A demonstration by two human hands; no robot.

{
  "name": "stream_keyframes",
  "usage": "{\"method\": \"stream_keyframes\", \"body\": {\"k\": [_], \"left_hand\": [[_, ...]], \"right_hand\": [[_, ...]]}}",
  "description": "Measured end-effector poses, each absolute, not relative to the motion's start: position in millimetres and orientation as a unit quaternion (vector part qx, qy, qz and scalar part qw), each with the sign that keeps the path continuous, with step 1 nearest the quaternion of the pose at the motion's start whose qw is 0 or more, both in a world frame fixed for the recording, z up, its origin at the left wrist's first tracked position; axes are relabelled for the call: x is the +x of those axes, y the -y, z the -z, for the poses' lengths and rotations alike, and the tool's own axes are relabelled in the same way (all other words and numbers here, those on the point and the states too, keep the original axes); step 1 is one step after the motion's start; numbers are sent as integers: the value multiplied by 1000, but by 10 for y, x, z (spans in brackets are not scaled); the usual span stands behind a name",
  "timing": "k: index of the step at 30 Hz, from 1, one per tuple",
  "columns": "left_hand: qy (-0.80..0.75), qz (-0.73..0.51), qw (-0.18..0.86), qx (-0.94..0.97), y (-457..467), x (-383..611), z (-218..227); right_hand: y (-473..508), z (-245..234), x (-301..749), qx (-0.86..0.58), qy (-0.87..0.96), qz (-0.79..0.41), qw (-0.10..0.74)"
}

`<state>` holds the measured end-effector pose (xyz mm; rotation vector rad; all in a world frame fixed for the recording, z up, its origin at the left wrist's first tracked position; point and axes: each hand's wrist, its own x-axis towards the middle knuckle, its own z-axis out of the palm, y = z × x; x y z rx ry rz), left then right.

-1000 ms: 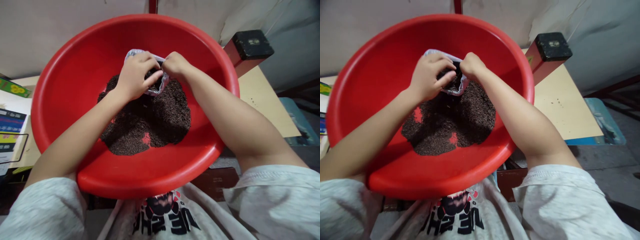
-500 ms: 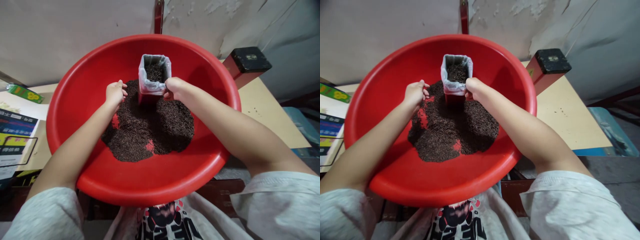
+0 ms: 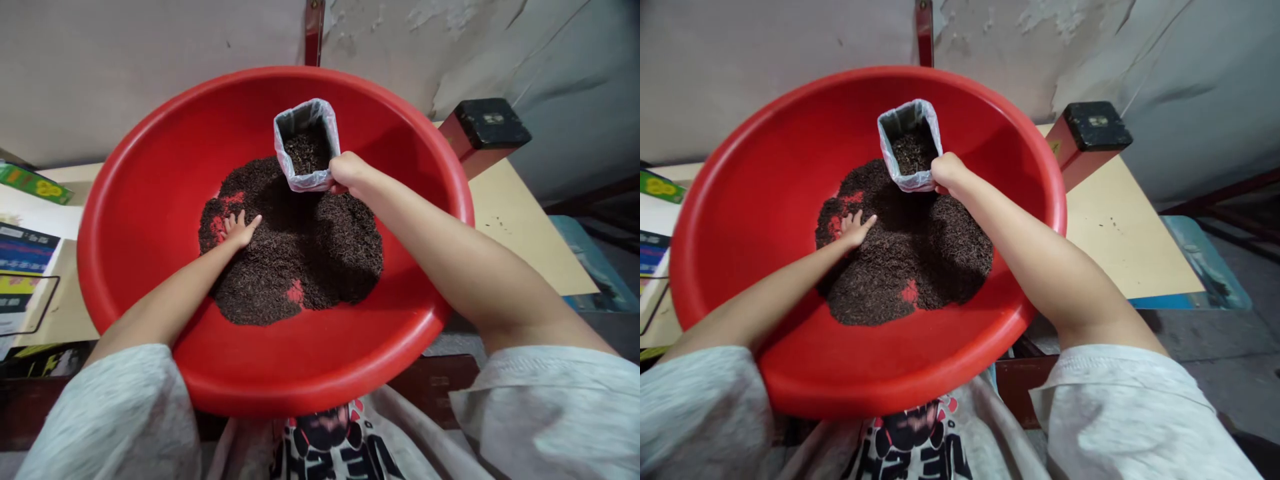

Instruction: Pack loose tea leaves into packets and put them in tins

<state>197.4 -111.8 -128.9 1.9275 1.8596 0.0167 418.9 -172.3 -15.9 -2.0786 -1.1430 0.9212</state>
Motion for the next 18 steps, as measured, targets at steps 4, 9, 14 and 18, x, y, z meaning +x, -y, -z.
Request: {"method": "stream_keyframes", "body": {"k": [4,9,14,18], "left_hand": [[-665,17,279,692,1232,2084,1272],[-651,36,263,711,1413,2174,1229],[-640,-44,328,693,1462,2169,1239],[-668,-89,329,661,1416,2239,1191]], "right_hand": [[1725,117,4148,-783,357,-383,337],[1722,140,4124,-783,357,-375,344],[1704,203,4138,-786,371,-365,333],[1693,207,4151,-781,388,-380,309]]}}
